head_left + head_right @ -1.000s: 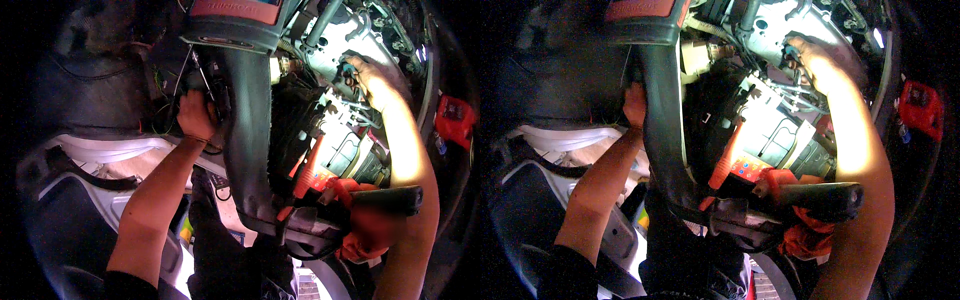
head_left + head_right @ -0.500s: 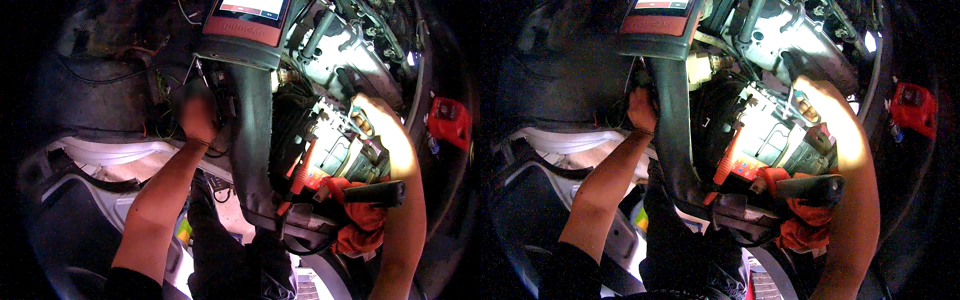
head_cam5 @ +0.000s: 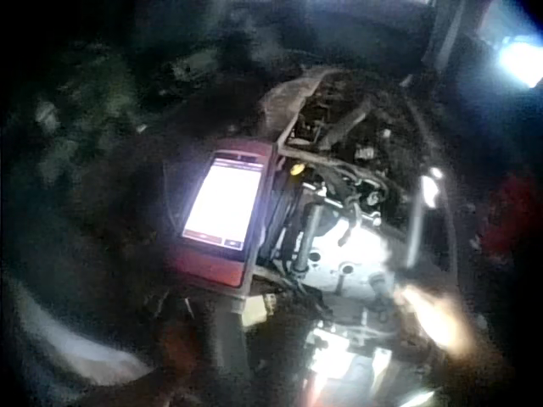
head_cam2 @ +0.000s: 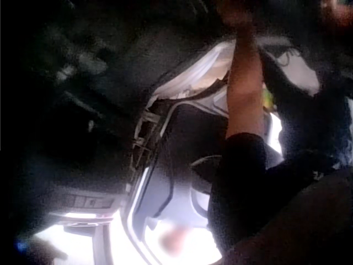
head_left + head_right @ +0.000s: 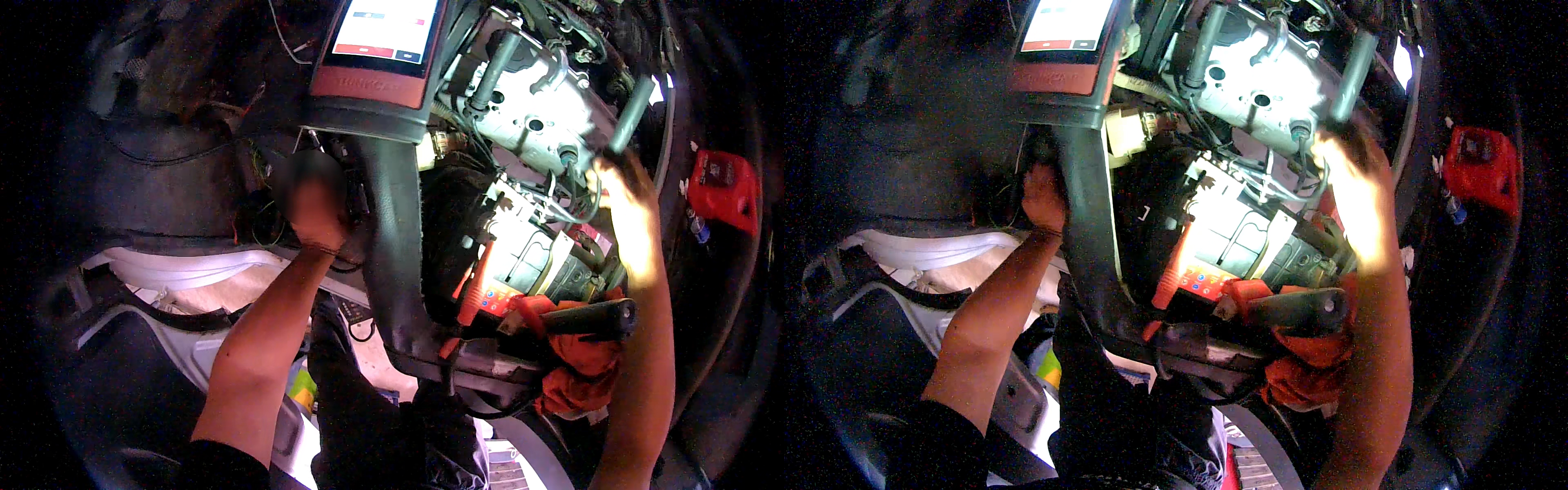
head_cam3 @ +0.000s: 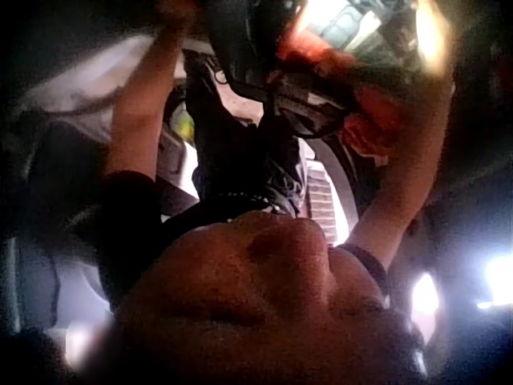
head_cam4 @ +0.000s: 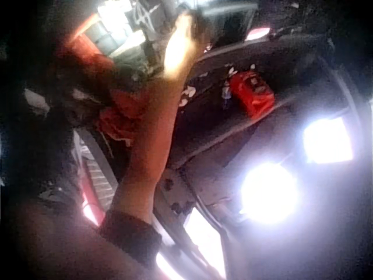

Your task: The person works on a car engine using a socket wrench and a flashlight. They remove a spark plug, inspect it, and then reinstall it into the engine. The person also uses a diagnostic tablet placed on the engine bay.

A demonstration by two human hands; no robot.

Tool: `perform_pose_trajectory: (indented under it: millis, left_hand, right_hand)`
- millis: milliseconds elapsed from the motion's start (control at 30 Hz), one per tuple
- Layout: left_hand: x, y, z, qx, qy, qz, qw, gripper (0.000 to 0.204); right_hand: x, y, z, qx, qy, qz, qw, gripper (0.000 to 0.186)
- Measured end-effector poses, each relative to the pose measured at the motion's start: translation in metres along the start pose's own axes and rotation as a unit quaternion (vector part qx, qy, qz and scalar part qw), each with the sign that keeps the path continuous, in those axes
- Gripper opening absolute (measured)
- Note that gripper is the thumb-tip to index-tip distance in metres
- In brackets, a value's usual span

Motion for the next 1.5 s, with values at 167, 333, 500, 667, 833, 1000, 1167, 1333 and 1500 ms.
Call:
perform_pose_trajectory:
  millis: [167, 333, 500, 667, 833, 1000, 1167, 1333, 1500]
  left_hand:
    - [-0.023, -0.016, 0.027, -0.107, -0.065, -0.054, 0.991, 0.062]
    - [-0.019, -0.015, 0.019, -0.085, -0.043, -0.048, 0.994, 0.057]
    - [-0.007, -0.009, 0.007, -0.118, -0.016, -0.054, 0.991, 0.048]
    - [-0.013, -0.017, 0.028, -0.102, -0.157, -0.141, 0.972, 0.038]
    - [-0.011, -0.026, 0.029, -0.273, -0.066, -0.184, 0.942, 0.032]
    - [-0.016, -0.022, 0.028, -0.242, 0.015, -0.091, 0.966, 0.028]
    - [-0.024, -0.030, 0.048, -0.256, -0.034, -0.119, 0.959, 0.022]
    - [-0.008, -0.021, 0.029, -0.278, -0.060, -0.115, 0.952, 0.019]
    - [0.011, -0.004, 0.004, -0.061, -0.088, -0.072, 0.992, 0.019]
  right_hand:
    - [0.031, -0.002, 0.027, 0.079, -0.044, 0.013, 0.996, 0.045]
    - [0.062, -0.008, 0.048, 0.030, -0.043, -0.041, 0.998, 0.039]
    - [0.062, 0.002, -0.012, -0.139, 0.031, -0.085, 0.986, 0.034]
    - [0.051, 0.047, -0.033, -0.157, 0.007, 0.125, 0.980, 0.032]
    - [0.073, 0.090, 0.021, -0.101, -0.116, 0.239, 0.959, 0.056]
    - [0.093, 0.119, 0.024, -0.011, -0.152, 0.306, 0.940, 0.063]
    - [0.089, 0.112, 0.031, -0.008, -0.200, 0.269, 0.942, 0.050]
    - [0.093, 0.110, 0.026, -0.058, -0.085, 0.215, 0.971, 0.035]
    - [0.072, 0.102, 0.015, -0.162, -0.043, 0.215, 0.962, 0.036]
Point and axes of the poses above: each hand's wrist, its own x-axis towards the middle knuckle, its own z-axis out of the palm, y = z × x, the point moved 9 cm from there along x, towards the middle knuckle, and after that the axes turned 6 degrees about z, right-handed, at the moved point
